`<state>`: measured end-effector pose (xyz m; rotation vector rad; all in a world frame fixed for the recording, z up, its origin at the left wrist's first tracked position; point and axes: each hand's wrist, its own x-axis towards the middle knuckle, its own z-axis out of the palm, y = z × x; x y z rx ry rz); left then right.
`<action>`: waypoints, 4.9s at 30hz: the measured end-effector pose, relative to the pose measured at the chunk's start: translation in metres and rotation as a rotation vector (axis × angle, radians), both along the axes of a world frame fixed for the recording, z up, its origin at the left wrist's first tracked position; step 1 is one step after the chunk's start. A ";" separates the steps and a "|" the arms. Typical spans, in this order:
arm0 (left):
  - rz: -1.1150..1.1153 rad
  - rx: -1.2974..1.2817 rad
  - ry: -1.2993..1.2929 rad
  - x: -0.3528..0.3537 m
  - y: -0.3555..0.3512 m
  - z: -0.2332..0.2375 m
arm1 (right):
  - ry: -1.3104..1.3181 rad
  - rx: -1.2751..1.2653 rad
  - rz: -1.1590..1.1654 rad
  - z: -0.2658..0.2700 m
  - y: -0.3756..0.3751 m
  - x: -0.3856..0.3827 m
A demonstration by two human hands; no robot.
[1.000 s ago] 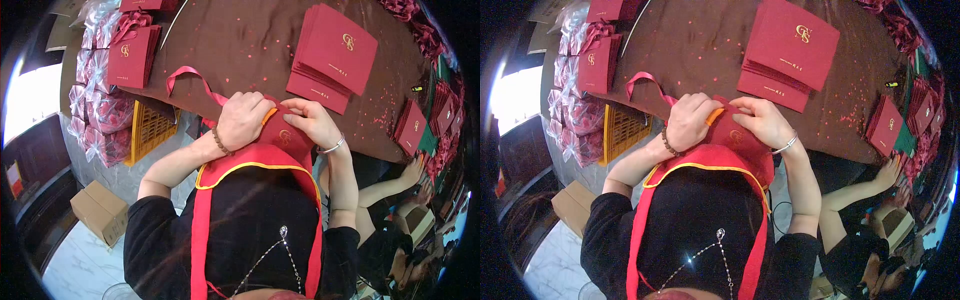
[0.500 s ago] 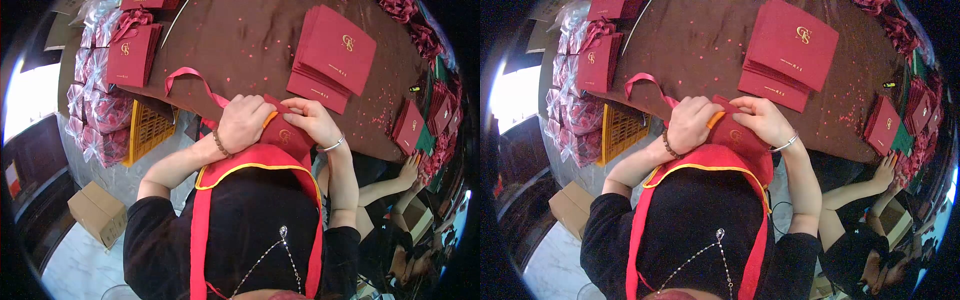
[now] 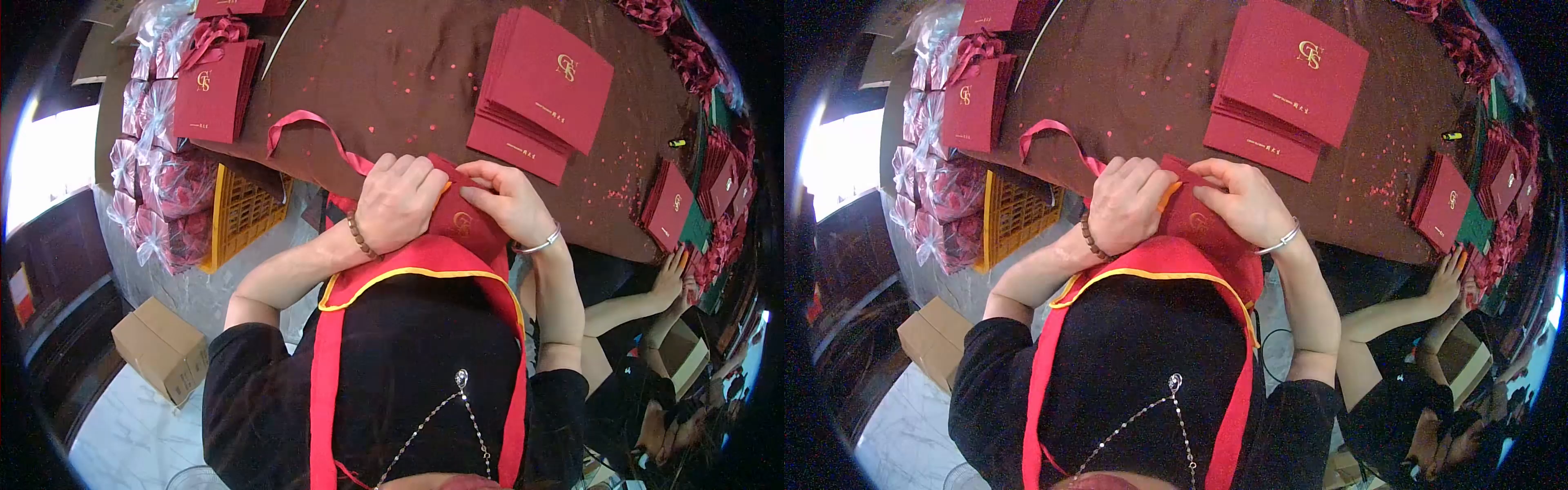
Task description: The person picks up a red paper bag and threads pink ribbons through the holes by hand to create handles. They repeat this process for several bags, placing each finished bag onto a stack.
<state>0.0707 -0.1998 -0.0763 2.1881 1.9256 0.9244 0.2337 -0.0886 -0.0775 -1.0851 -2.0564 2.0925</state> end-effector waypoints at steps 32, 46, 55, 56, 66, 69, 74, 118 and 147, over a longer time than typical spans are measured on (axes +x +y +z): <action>-0.183 -0.384 -0.227 -0.033 0.020 0.020 | -0.049 0.502 0.105 0.031 -0.019 -0.006; -0.648 -0.764 -0.384 -0.058 0.079 0.029 | 0.028 0.902 0.032 0.027 -0.033 -0.006; -0.561 -1.026 0.088 -0.050 0.081 0.053 | 0.029 0.939 0.064 0.025 -0.034 -0.007; -0.558 -1.025 0.088 -0.050 0.084 0.049 | 0.044 0.947 0.078 0.026 -0.035 -0.007; -0.901 -1.231 -0.460 -0.052 0.103 0.013 | 0.134 0.957 0.051 0.027 -0.034 -0.007; -0.765 -1.200 -0.500 -0.052 0.096 0.013 | 0.111 0.884 0.041 0.022 -0.031 -0.006; -0.593 -1.035 -0.569 -0.052 0.086 0.013 | 0.153 0.781 0.025 0.021 -0.027 -0.006; -0.260 0.123 -1.902 -0.121 -0.013 0.034 | -0.030 0.052 -0.249 -0.004 -0.028 0.045; -0.091 -0.077 0.179 0.025 -0.003 0.012 | -0.015 0.169 -0.217 0.008 -0.037 0.032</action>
